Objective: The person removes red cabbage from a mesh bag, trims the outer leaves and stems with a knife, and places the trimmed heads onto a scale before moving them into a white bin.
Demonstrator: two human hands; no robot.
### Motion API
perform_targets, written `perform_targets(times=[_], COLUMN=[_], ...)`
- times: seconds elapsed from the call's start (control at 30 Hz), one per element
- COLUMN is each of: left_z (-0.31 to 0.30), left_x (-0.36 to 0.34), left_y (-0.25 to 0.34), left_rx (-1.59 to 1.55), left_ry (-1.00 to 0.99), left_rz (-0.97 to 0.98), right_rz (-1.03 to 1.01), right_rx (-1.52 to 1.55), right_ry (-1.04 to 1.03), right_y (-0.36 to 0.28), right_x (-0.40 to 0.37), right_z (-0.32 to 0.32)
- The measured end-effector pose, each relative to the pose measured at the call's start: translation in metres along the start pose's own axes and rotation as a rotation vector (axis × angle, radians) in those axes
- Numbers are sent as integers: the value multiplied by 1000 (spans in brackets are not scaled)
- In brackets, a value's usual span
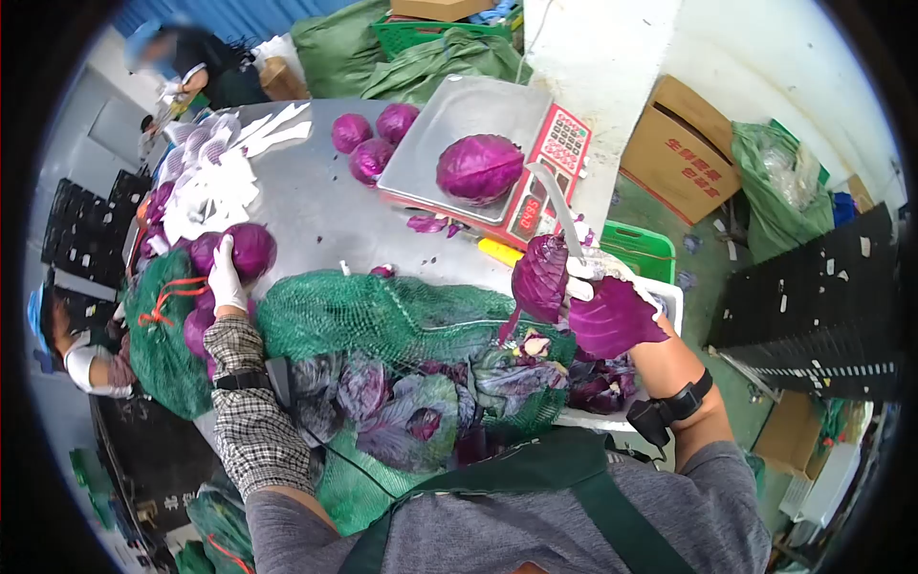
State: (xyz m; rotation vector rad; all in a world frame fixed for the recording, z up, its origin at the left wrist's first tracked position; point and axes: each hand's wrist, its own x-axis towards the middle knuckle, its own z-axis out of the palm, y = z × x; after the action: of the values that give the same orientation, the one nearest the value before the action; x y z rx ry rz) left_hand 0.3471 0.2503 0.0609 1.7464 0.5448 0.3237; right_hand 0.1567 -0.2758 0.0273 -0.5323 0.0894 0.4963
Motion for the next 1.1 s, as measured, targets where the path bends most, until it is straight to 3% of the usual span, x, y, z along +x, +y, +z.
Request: perform_targets(times=[0.03,0.07,0.1,0.17,0.23,0.3,0.33,0.4,0.43,0.47,0.5,0.57,0.63,0.67,0.73,0.77,0.8,0.87,0.9,0.97,1.0,1.03,1.1], left_z=[-6,-16,-16,-24,-25,8,27,69,88,101,116,141,164,167,168,165,157,146,146,151,153,156,164], left_x=[22,52,56,63,63,19,-4,-47,-93,-130,-156,-203,-233,-236,-238,-240,-241,-232,-228,-222,-223,-227,-243], left_y=[-17,-40,-44,-50,-62,-23,7,43,77,96,98,80,53,45,44,47,52,55,49,26,13,7,24], left_rx=[191,577,565,1123,1274,1322,1125,582,367,267,271,302,66,62,165,168,185,343,353,609,759,705,344], left_ry=[18,68,66,-125,-213,10,-32,-221,-524,-821,-1039,-1098,-1126,-1123,-1320,-1327,-1427,-1613,-1614,-1658,-1607,-1510,-1297], left_rz=[64,222,218,135,76,260,463,755,643,544,724,999,777,789,400,404,213,-93,-91,-61,318,416,372], right_rz=[-63,-123,-124,-157,-167,-177,-172,-169,-159,-196,-233,-201,-136,-141,-177,-193,-263,-316,-337,-278,-244,-294,-273], right_rx=[-27,-59,-71,-390,-496,-454,-459,-254,-259,-182,-105,-98,69,60,11,-8,91,-79,-234,98,-21,-59,5], right_ry=[101,197,201,83,224,215,208,-65,-75,-57,-38,-152,-371,-376,-278,-226,-46,-99,-142,-102,124,-5,1], right_y=[-2,-4,-9,-23,-32,-38,-41,-41,-37,-31,-28,-33,-38,-44,-55,-58,-59,-66,-70,-67,-64,-62,-61], right_x=[2,4,3,1,0,6,10,21,25,29,31,38,41,38,26,21,21,21,22,28,24,33,46], right_z=[2,4,6,11,34,40,46,59,62,61,59,50,40,37,27,20,8,-16,-31,-14,3,-1,9])
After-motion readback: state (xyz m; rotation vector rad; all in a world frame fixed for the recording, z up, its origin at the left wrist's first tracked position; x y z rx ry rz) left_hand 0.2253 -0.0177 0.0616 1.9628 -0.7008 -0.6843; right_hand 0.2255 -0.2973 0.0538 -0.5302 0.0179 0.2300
